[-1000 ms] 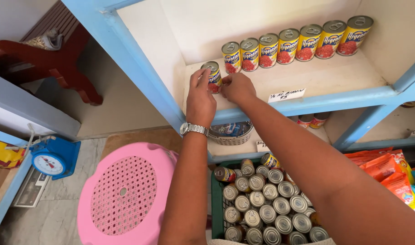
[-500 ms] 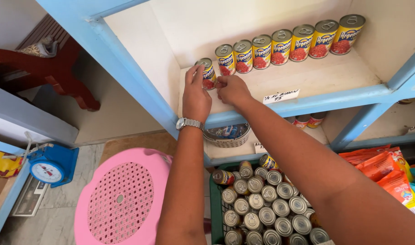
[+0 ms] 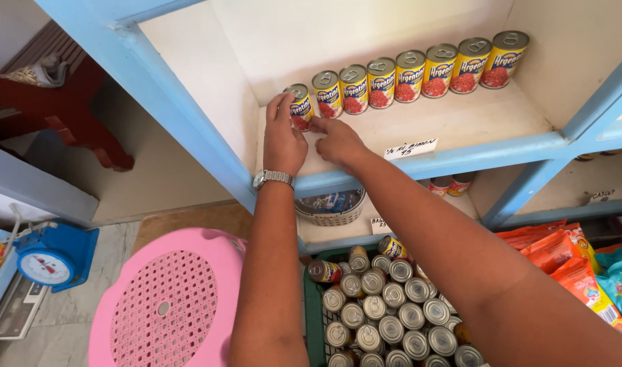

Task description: Stocking small cans onto a grocery shelf from a crate.

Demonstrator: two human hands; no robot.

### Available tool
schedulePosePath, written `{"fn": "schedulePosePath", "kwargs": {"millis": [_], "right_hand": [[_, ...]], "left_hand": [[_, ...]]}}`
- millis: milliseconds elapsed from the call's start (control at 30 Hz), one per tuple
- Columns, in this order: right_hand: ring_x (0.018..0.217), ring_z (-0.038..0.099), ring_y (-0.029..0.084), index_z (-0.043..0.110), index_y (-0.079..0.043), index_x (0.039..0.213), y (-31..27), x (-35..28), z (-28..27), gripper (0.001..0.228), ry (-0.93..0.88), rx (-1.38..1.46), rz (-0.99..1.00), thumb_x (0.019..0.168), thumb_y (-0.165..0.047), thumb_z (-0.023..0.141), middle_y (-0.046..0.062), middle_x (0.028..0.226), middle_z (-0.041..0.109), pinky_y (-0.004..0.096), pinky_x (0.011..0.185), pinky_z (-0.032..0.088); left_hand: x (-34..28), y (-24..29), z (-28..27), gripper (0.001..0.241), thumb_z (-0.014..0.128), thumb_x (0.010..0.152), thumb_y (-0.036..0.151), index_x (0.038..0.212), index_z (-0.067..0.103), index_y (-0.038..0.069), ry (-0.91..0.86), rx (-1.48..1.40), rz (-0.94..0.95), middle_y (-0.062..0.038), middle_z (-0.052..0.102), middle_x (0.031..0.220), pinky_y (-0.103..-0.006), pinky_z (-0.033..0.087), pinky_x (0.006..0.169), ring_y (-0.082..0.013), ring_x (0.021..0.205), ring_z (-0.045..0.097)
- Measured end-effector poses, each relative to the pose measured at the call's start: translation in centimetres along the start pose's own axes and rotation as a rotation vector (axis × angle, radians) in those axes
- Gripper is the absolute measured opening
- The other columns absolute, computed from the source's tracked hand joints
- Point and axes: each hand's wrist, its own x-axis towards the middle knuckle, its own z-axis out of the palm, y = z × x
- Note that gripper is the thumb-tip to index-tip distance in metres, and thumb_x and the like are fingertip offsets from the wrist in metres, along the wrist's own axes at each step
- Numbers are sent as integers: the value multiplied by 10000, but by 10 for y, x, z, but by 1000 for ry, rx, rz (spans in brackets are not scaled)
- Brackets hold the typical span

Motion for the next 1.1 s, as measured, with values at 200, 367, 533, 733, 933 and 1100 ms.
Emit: {"fn": "schedulePosePath", "kwargs": {"millis": [200, 367, 533, 733, 933, 1100], "right_hand": [[747, 634, 128, 435, -120, 1530, -20, -12, -3, 753, -23, 63, 72, 813, 94, 525, 33, 1409, 628, 294, 642, 532], [781, 678, 129, 435, -165, 1541, -20, -11, -1, 758, 7, -66, 74, 823, 44, 556, 38, 1423, 629, 294, 682, 553], [863, 726, 162, 429, -218, 1548, -19, -6, -3, 776, 17, -194, 115, 813, -2, 555, 45, 1414, 637, 311, 753, 568], [940, 740, 193, 443, -253, 1537, -29, -11, -4, 852, 31, -244, 82, 731, 19, 507, 63, 1411, 634, 331, 774, 572], [814, 722, 207, 425, -292, 1575, -44, -22, -4, 844, 16, -276, 166, 783, -10, 506, 147, 1198, 760, 341, 752, 553], [714, 705, 174, 442, -250, 1563, -35, -17, -4, 825, 52, -209, 116, 777, -10, 517, 134, 1068, 771, 333, 683, 561]], "left_hand": [[2, -4, 1, 674, 529, 782, -204, 1410, 532, 42, -12, -18, 18, -153, 496, 1462, -382, 538, 1041, -359, 1304, 578], [8, -10, 2, 675, 527, 782, -203, 1412, 533, 39, -40, -8, 12, -148, 495, 1465, -377, 551, 992, -350, 1280, 594], [10, -13, 5, 686, 517, 774, -206, 1414, 535, 40, -39, -21, 12, -141, 495, 1469, -371, 560, 966, -341, 1266, 604], [13, -14, 8, 657, 541, 795, -186, 1410, 544, 45, -26, -10, 4, -132, 508, 1459, -360, 569, 946, -318, 1221, 623], [11, -17, 11, 617, 573, 814, -163, 1395, 570, 44, 10, -20, 0, -129, 528, 1440, -350, 589, 962, -321, 1226, 635], [10, -19, 18, 603, 584, 833, -152, 1402, 568, 47, 25, -160, 2, -144, 514, 1449, -337, 616, 988, -321, 1281, 628]]}}
